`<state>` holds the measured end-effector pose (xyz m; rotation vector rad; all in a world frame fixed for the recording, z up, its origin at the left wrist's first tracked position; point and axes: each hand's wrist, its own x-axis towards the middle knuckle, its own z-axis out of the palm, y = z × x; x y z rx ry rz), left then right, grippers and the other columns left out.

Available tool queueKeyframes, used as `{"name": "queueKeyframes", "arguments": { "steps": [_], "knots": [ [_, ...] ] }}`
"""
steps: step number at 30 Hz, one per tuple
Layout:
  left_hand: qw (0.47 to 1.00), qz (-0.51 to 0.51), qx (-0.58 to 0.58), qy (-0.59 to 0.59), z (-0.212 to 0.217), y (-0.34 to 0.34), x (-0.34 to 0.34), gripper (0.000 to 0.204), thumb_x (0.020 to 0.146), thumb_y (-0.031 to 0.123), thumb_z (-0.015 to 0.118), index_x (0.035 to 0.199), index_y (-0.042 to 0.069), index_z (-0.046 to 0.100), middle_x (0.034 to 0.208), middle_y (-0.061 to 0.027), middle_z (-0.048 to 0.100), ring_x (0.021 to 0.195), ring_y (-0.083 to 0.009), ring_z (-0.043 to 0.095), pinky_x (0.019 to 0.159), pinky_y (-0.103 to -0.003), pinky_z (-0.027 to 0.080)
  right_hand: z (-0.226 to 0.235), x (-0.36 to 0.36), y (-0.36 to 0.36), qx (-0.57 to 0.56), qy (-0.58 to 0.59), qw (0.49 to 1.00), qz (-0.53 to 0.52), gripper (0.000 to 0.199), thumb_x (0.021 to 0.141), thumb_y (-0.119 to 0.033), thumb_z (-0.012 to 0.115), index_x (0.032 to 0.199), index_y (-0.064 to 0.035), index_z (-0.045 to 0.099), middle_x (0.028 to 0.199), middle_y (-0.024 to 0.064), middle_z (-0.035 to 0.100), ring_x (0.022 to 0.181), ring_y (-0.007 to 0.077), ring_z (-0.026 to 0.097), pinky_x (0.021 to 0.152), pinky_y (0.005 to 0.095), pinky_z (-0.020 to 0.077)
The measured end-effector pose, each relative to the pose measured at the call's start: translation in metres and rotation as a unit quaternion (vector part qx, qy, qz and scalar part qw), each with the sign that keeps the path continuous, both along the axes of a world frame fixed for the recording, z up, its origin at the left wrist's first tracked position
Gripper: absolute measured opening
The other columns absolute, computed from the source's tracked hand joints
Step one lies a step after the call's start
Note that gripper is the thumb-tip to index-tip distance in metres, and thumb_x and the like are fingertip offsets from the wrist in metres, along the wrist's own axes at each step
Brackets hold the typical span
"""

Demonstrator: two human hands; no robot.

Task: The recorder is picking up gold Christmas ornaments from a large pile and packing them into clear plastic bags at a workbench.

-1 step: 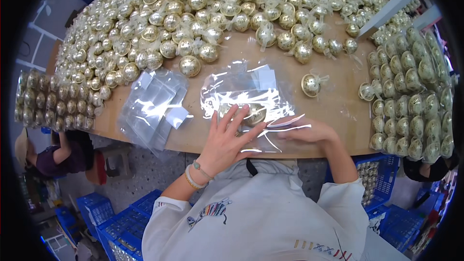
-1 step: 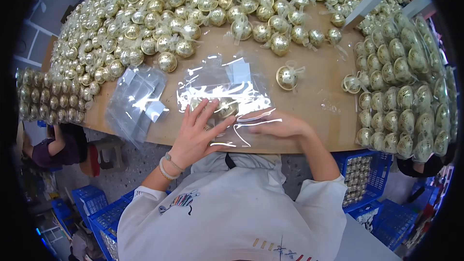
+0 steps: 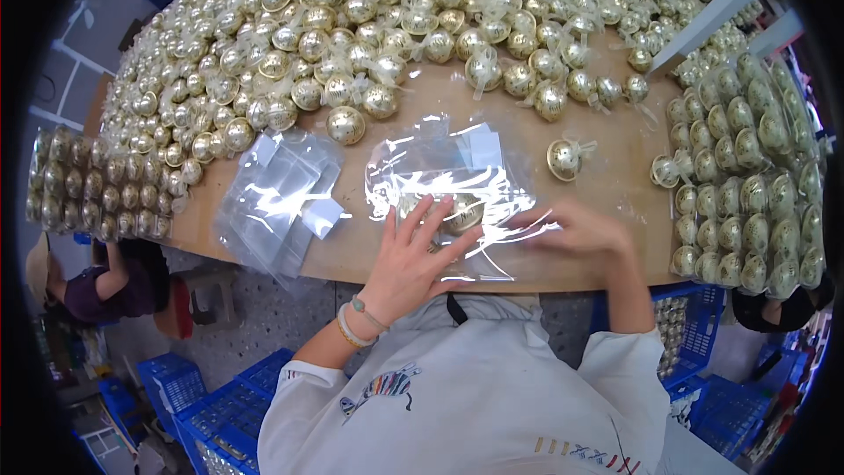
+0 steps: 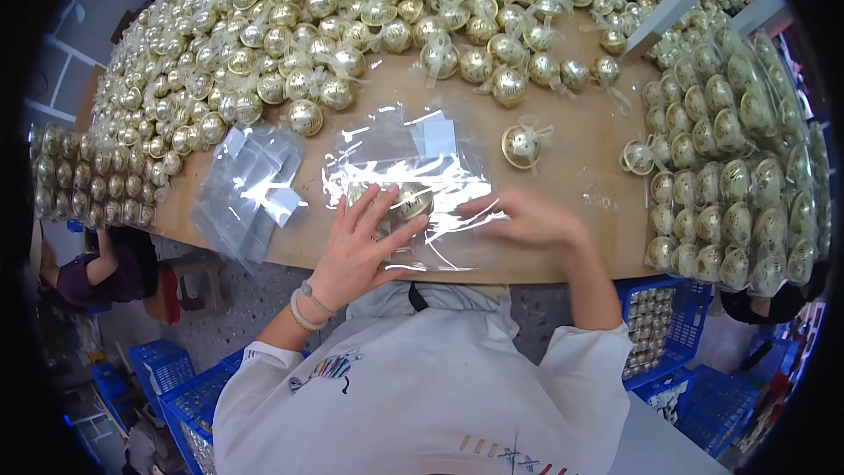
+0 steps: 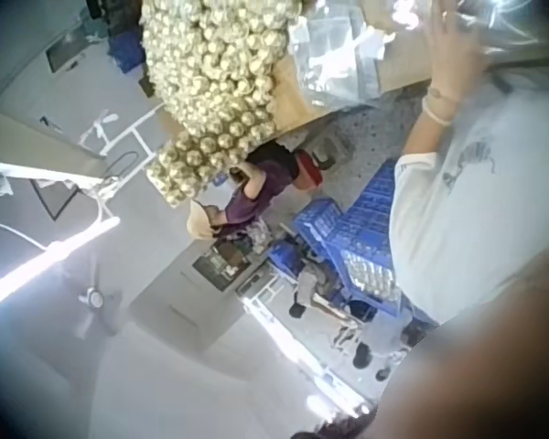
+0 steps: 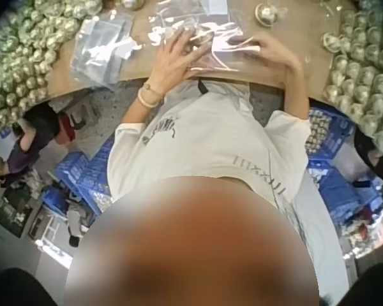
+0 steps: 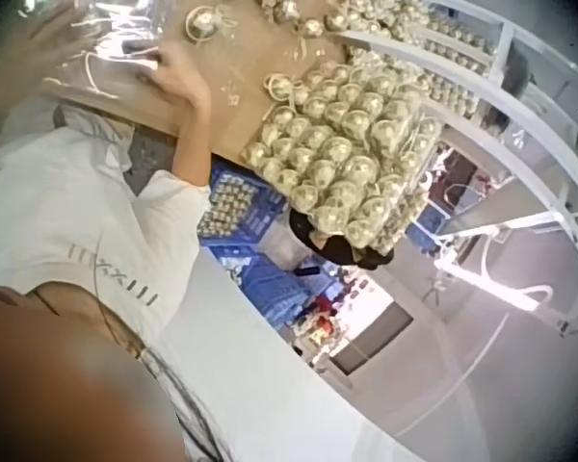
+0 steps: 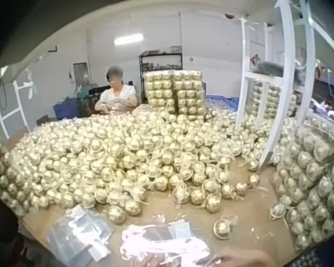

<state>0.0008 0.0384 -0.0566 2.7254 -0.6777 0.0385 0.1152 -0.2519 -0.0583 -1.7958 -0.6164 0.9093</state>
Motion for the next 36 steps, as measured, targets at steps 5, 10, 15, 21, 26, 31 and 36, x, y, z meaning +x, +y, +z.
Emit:
{"name": "queueKeyframes", "arguments": {
  "steps": [5, 10, 15, 21, 26, 31, 36],
  "knots": [
    [0.999, 0.01, -0.01, -0.033, -0.001, -0.006, -0.004, 0.081, 0.065, 0.045, 0.079, 0.139, 0.035, 0.048, 0.15, -0.0138, 0.033, 0.136, -0.0381, 0.032, 0.105, -0.063, 0.028, 0.06, 0.085, 0.055, -0.107, -0.381, 0.879, -0.267, 0.033, 0.082, -0.028, 0.073, 0.099, -0.0008, 0.068, 0.081, 0.0069, 0.069, 0.079, 0.0194, 0.066, 0.078, 0.0367, 0.0507],
    [0.999, -0.015, -0.027, -0.027, -0.003, -0.005, 0.004, 0.078, 0.068, 0.045, 0.078, 0.139, 0.035, 0.048, 0.15, -0.0139, 0.032, 0.136, -0.038, 0.031, 0.106, -0.063, 0.026, 0.007, 0.141, 0.123, -0.445, -0.519, 0.722, -0.108, 0.051, 0.071, -0.031, 0.079, 0.113, -0.0082, 0.064, 0.089, 0.0089, 0.067, 0.099, 0.0246, 0.061, 0.1, 0.0432, 0.0342],
    [1.0, 0.007, -0.023, -0.014, -0.001, -0.003, -0.006, 0.078, 0.067, 0.042, 0.079, 0.139, 0.035, 0.048, 0.151, -0.0136, 0.031, 0.136, -0.0375, 0.031, 0.107, -0.063, 0.026, 0.027, 0.03, 0.047, -0.123, -0.503, 0.798, -0.308, 0.062, 0.065, -0.013, 0.08, 0.122, -0.0067, 0.055, 0.113, 0.0112, 0.06, 0.101, 0.0285, 0.06, 0.083, 0.0368, 0.0501],
    [0.999, -0.007, -0.029, -0.015, -0.003, -0.003, 0.0, 0.075, 0.072, 0.044, 0.076, 0.14, 0.035, 0.046, 0.151, -0.0137, 0.031, 0.137, -0.0361, 0.029, 0.105, -0.064, 0.024, -0.007, -0.075, -0.008, -0.059, 0.004, 0.954, -0.293, 0.063, 0.071, -0.008, 0.082, 0.124, 0.0004, 0.049, 0.103, 0.0097, 0.066, 0.087, 0.0177, 0.064, 0.073, 0.0301, 0.0516],
    [1.0, -0.012, -0.009, 0.012, 0.01, -0.004, -0.007, 0.071, 0.076, 0.045, 0.072, 0.141, 0.033, 0.046, 0.152, -0.0163, 0.028, 0.138, -0.0402, 0.027, 0.106, -0.064, 0.025, 0.004, -0.059, 0.033, 0.052, 0.069, 0.986, -0.143, 0.053, 0.071, -0.015, 0.084, 0.114, -0.0025, 0.055, 0.092, 0.0059, 0.063, 0.081, 0.0132, 0.061, 0.073, 0.0285, 0.0503],
    [0.997, 0.006, 0.081, 0.007, 0.018, -0.02, -0.01, 0.067, 0.08, 0.051, 0.066, 0.142, 0.034, 0.045, 0.155, -0.0187, 0.023, 0.139, -0.0484, 0.02, 0.105, -0.07, 0.017, -0.041, -0.047, 0.064, 0.1, -0.129, 0.986, -0.032, 0.036, 0.075, -0.016, 0.081, 0.101, -0.0008, 0.061, 0.093, 0.0072, 0.065, 0.087, 0.0143, 0.062, 0.078, 0.0303, 0.0514],
    [0.994, 0.002, 0.1, 0.034, 0.012, -0.018, -0.014, 0.068, 0.078, 0.052, 0.067, 0.141, 0.037, 0.045, 0.156, -0.0107, 0.027, 0.142, -0.049, 0.013, 0.104, -0.073, 0.011, -0.018, -0.015, 0.007, 0.064, -0.118, 0.978, 0.157, 0.029, 0.085, -0.015, 0.067, 0.111, -0.0021, 0.067, 0.094, 0.009, 0.071, 0.088, 0.0148, 0.066, 0.078, 0.0315, 0.0527]
  ]
}}
